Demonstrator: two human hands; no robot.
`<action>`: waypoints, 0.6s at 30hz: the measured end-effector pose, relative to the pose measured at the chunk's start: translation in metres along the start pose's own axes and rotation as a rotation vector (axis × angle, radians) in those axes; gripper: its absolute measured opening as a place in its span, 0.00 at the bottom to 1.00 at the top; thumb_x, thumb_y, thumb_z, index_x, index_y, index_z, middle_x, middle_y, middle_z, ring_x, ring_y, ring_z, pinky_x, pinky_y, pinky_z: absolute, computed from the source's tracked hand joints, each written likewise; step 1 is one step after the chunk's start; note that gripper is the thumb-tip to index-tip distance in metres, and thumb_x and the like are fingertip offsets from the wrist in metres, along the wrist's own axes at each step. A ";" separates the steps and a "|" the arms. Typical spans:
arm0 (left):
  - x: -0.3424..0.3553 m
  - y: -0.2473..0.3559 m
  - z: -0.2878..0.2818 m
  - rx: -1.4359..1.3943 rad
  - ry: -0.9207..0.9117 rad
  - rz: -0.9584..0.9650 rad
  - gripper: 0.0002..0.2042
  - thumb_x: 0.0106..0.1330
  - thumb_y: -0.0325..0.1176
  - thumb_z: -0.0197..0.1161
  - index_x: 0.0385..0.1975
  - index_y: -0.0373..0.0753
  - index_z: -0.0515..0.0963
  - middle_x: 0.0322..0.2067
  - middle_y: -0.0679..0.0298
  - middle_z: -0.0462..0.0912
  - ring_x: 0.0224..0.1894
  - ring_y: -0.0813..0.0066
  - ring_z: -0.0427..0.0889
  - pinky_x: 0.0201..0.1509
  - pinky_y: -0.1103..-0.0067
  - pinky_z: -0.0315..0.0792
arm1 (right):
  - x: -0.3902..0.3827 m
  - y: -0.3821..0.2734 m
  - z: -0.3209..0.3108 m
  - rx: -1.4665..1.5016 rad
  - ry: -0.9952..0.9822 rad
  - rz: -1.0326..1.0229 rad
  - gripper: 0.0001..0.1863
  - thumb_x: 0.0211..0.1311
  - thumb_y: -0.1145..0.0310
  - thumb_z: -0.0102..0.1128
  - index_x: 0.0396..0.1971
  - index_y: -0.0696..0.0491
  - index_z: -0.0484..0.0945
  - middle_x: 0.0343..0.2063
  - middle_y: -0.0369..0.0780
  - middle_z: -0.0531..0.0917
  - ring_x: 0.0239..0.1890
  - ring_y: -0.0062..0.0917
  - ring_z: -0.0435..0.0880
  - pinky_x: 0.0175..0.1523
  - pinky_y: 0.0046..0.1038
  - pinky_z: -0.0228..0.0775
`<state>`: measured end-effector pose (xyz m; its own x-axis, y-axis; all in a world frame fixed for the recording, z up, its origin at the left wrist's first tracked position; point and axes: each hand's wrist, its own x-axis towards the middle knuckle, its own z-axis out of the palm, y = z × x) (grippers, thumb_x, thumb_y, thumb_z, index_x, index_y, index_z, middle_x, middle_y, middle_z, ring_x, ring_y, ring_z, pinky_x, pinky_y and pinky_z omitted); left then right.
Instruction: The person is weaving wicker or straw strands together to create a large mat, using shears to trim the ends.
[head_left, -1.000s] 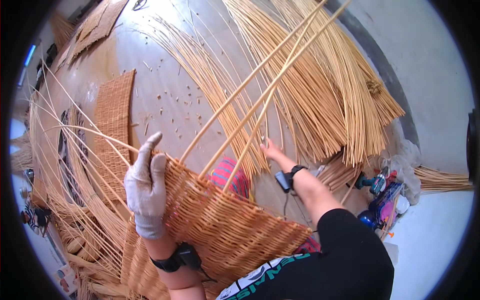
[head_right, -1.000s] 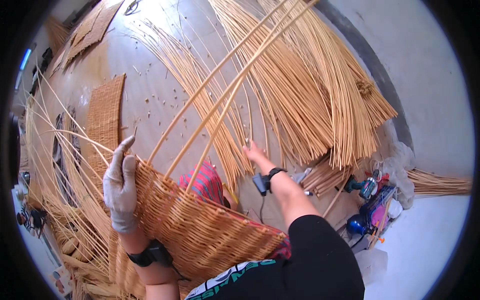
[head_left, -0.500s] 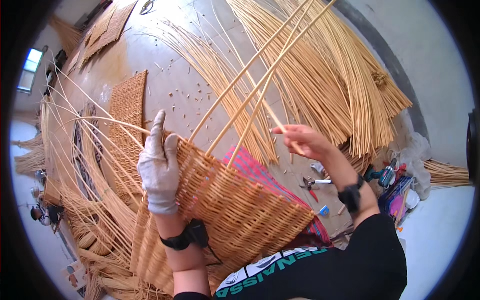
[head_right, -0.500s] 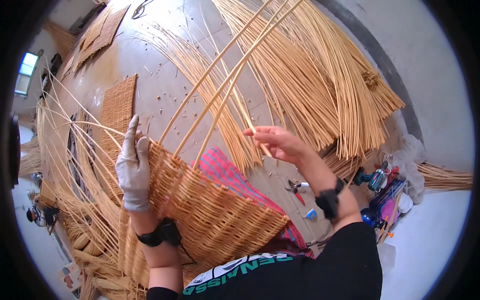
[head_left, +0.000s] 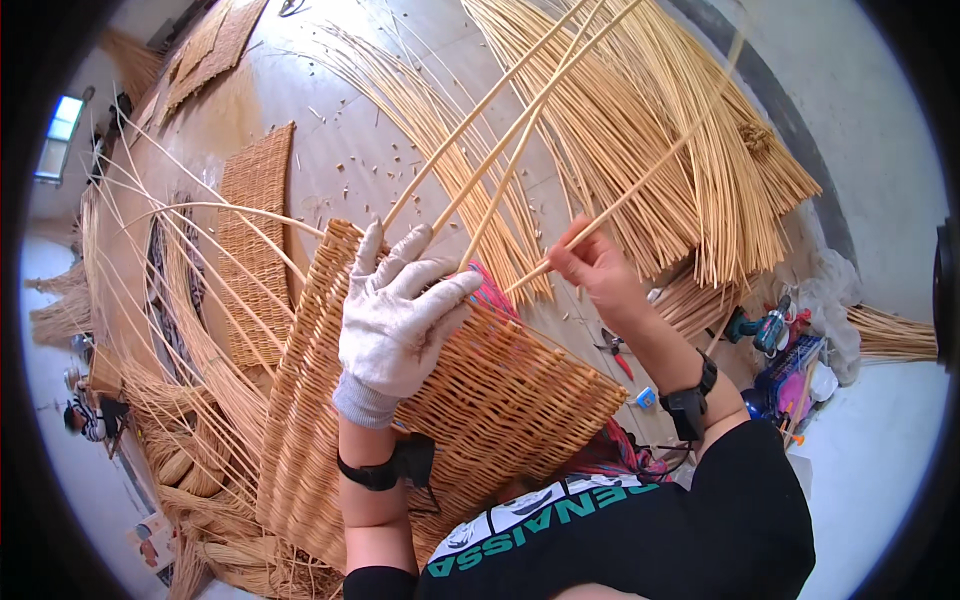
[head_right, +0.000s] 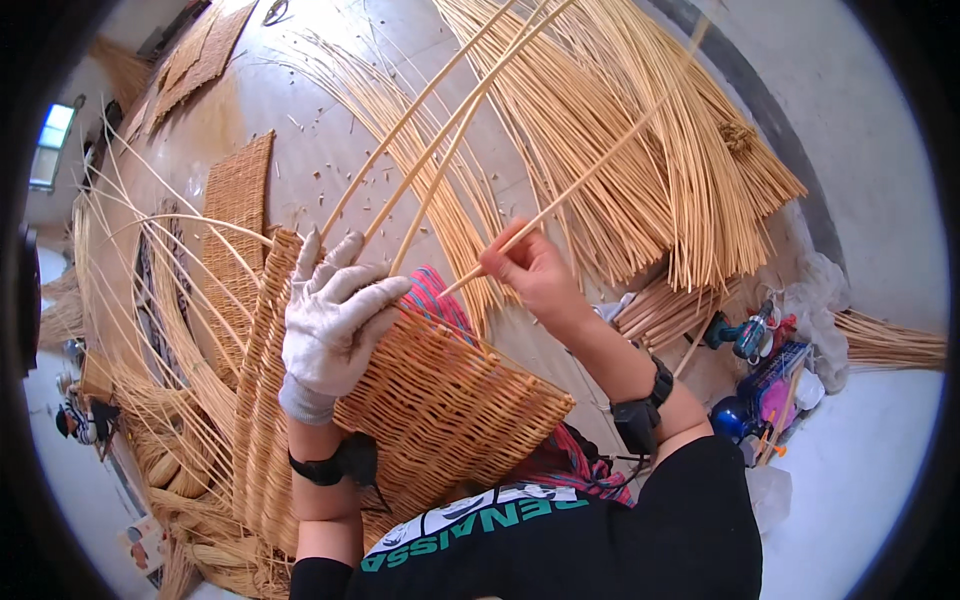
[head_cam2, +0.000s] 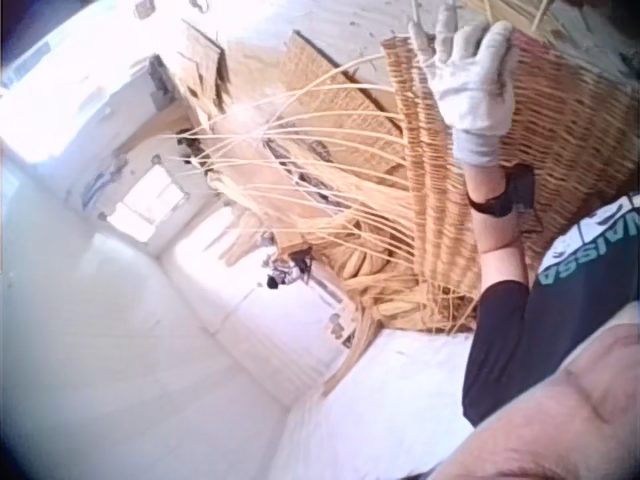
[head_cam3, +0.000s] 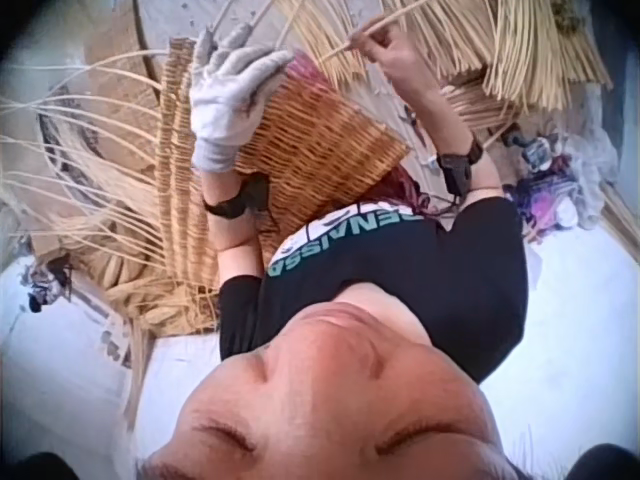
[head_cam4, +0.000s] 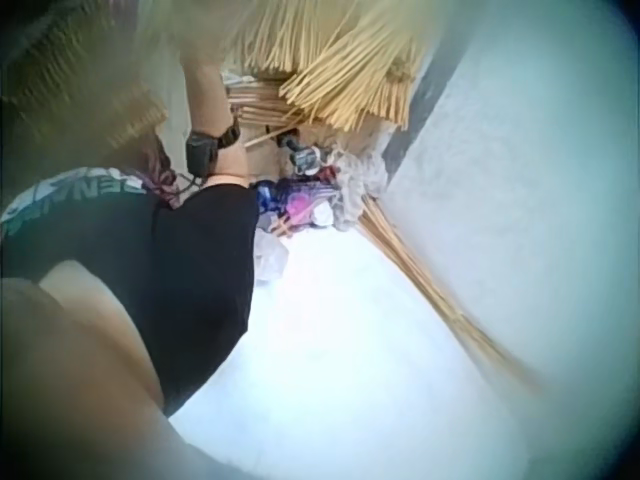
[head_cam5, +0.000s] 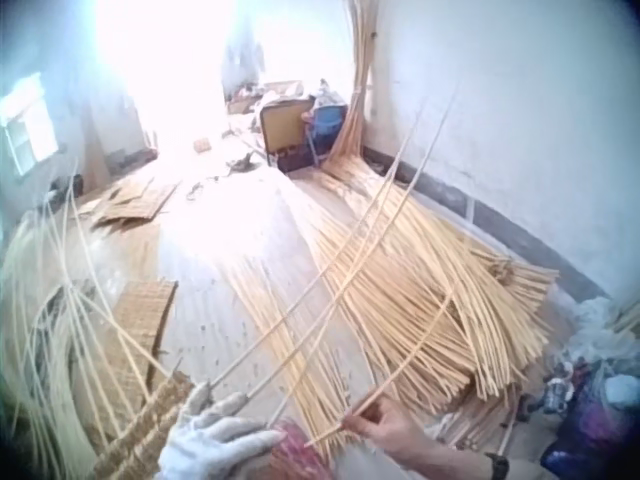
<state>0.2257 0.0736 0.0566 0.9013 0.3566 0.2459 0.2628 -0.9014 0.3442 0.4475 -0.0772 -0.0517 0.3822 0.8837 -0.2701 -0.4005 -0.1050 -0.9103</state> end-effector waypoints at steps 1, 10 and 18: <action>-0.001 -0.001 0.001 -0.008 -0.003 -0.001 0.15 0.57 0.35 0.75 0.45 0.53 0.89 0.48 0.69 0.87 0.66 0.57 0.78 0.81 0.54 0.52 | -0.001 0.003 0.002 -0.002 0.006 0.007 0.08 0.73 0.69 0.67 0.41 0.50 0.75 0.32 0.30 0.83 0.37 0.13 0.82 0.46 0.19 0.72; -0.003 -0.004 0.004 -0.064 -0.031 -0.044 0.17 0.57 0.37 0.75 0.48 0.53 0.88 0.47 0.70 0.88 0.68 0.56 0.76 0.82 0.54 0.49 | 0.006 0.031 0.008 0.174 -0.094 -0.271 0.07 0.74 0.70 0.65 0.41 0.49 0.73 0.34 0.31 0.83 0.38 0.12 0.81 0.47 0.18 0.70; -0.005 -0.007 0.008 -0.054 -0.016 -0.035 0.17 0.58 0.40 0.75 0.48 0.53 0.87 0.47 0.70 0.87 0.69 0.56 0.75 0.83 0.56 0.48 | 0.006 0.044 0.003 0.244 -0.135 -0.103 0.06 0.76 0.69 0.63 0.41 0.48 0.73 0.35 0.33 0.84 0.40 0.14 0.81 0.49 0.19 0.70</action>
<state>0.2225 0.0761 0.0463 0.8974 0.3835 0.2180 0.2759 -0.8736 0.4008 0.4295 -0.0748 -0.0923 0.3240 0.9383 -0.1209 -0.5600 0.0872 -0.8239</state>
